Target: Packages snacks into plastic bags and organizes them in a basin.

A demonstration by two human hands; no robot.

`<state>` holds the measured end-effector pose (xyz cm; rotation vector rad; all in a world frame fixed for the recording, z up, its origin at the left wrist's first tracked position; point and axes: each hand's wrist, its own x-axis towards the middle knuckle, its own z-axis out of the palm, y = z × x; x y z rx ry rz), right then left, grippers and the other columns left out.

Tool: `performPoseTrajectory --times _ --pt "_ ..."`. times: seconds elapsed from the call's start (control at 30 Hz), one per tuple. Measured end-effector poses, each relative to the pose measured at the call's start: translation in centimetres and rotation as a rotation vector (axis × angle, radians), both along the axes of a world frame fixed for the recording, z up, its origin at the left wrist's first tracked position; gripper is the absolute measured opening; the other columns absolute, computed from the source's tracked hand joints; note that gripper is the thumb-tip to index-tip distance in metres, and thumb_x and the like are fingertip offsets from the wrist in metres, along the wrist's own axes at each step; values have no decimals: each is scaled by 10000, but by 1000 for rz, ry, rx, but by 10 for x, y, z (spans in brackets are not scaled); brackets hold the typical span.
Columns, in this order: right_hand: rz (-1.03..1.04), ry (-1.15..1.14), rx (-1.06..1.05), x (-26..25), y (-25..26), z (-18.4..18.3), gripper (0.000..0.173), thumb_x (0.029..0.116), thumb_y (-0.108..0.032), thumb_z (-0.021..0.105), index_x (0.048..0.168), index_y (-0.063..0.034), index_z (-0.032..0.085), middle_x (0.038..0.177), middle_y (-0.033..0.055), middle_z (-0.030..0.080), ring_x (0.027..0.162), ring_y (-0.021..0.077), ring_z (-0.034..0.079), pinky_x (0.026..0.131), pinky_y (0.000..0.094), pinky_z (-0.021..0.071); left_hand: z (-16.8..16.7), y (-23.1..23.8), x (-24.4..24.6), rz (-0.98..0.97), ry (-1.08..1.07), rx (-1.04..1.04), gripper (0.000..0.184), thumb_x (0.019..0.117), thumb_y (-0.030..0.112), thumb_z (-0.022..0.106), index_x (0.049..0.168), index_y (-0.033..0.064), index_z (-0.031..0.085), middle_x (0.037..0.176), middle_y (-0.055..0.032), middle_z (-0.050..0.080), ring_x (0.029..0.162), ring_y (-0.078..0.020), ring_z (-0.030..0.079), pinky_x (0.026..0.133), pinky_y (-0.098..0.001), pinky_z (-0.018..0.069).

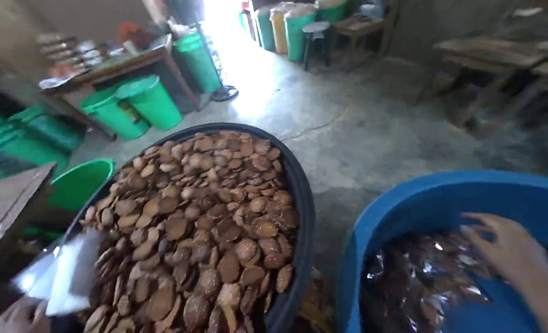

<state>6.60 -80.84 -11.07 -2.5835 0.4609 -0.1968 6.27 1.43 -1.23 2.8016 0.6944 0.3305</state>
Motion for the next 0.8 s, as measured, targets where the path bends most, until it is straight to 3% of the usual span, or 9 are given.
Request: performPoseTrajectory --times 0.07,0.13,0.27,0.33,0.4,0.47,0.5,0.63,0.8 --pt "163 -291 22 35 73 41 336 1020 -111 532 1286 72 627 1284 349 593 1068 489 648 903 593 542 -3 -6 5 -66 -74 40 430 1006 80 487 1351 -174 519 1493 -412 378 1428 -556 334 1206 -583 244" --pt "376 -456 8 65 142 72 297 992 -81 529 1209 64 670 1162 275 676 986 393 694 849 509 585 0 -12 5 -118 -114 86 378 972 47 526 1275 -174 573 1426 -433 433 1358 -599 397 1144 -647 300" --pt "779 -328 -14 124 237 106 249 989 -24 542 1161 20 716 1173 213 709 1147 393 661 1019 546 503 10 -18 10 -15 -142 40 287 980 24 498 1149 -182 606 1273 -443 527 1235 -609 499 1052 -683 381" --pt "808 -206 -110 155 270 114 349 993 -25 516 1316 -8 646 1349 213 632 1305 389 568 1107 542 430 7 -14 11 6 -184 -22 347 1028 116 490 1154 -188 602 1253 -439 538 1233 -590 505 1072 -651 375" --pt "813 -6 -270 183 294 124 577 975 9 518 1540 -71 434 1589 162 426 1497 361 355 1180 605 301 2 -10 11 -1 -246 -40 457 1070 226 453 1125 -200 607 1186 -436 573 1203 -583 529 1069 -632 376" --pt "822 157 -416 207 309 122 757 956 24 572 1630 -113 256 1693 104 248 1573 352 165 1199 679 176 -3 -9 10 -22 -322 -45 559 1095 306 388 1081 -210 601 1113 -432 593 1163 -577 553 1058 -634 375" --pt "814 197 -462 215 313 120 766 965 7 582 1636 -111 232 1696 108 238 1571 365 167 1194 692 173 -5 -10 10 -27 -369 -56 575 1101 310 358 1075 -214 595 1095 -431 595 1154 -570 559 1057 -623 373" --pt "813 129 -561 227 317 110 481 1067 -131 458 1531 -15 407 1499 223 510 1383 421 486 1117 599 369 -10 -8 11 -35 -518 -128 437 1081 181 375 1129 -196 591 1135 -417 588 1142 -515 568 1042 -543 416" --pt "895 119 -255 169 346 133 387 1082 -205 442 1386 -18 592 1379 222 612 1321 392 558 1129 566 398 -12 -7 9 -31 -532 -167 414 1064 171 420 1088 -199 604 1103 -402 614 1098 -475 604 1008 -508 443"
